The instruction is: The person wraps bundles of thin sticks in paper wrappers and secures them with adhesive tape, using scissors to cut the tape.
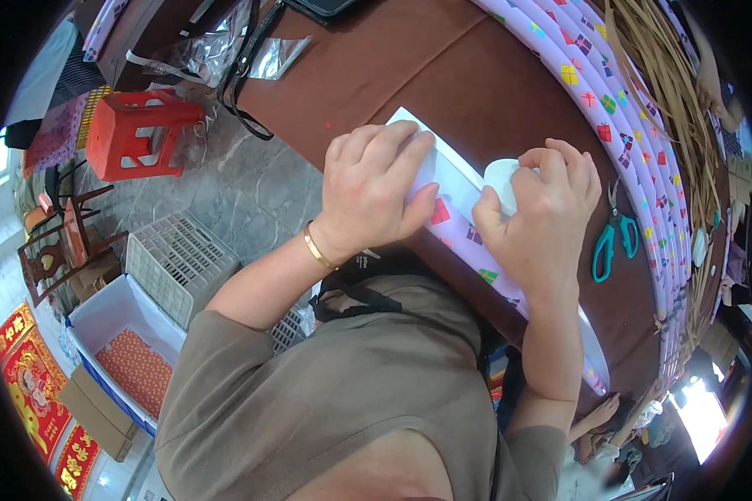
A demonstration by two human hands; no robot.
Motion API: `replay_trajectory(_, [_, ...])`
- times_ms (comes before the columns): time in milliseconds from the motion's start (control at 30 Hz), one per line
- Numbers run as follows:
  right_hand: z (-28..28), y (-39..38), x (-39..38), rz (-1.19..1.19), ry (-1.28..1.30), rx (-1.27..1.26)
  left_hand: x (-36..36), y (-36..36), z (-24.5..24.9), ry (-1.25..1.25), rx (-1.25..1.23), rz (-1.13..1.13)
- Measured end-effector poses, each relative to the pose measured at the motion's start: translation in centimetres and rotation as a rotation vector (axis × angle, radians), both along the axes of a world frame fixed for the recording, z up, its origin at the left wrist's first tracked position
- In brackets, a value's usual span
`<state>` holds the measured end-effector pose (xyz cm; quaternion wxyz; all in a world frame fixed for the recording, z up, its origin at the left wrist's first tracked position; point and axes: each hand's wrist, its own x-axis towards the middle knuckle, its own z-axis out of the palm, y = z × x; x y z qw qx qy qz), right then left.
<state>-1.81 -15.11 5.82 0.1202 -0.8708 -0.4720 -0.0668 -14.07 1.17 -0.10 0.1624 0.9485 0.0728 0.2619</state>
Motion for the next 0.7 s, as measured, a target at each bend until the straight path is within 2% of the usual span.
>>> replay_trajectory(200, [-0.1, 0.0, -0.1, -0.008, -0.014, 0.004, -0.1, -0.1, 0.4, 0.031, 0.007, -0.004])
replay_trajectory(367, [-0.1, 0.0, -0.1, -0.007, -0.014, 0.014, 0.0, -0.6, 2.7, 0.194, 0.109, 0.005])
replay_trajectory(467, [-0.1, 0.0, -0.2, -0.011, -0.013, 0.022, 0.3, -0.4, 1.3, 0.142, -0.013, -0.072])
replay_trajectory(700, [0.1, -0.4, -0.3, -0.027, 0.023, 0.018, -0.3, -0.1, 1.1, 0.111, 0.014, -0.128])
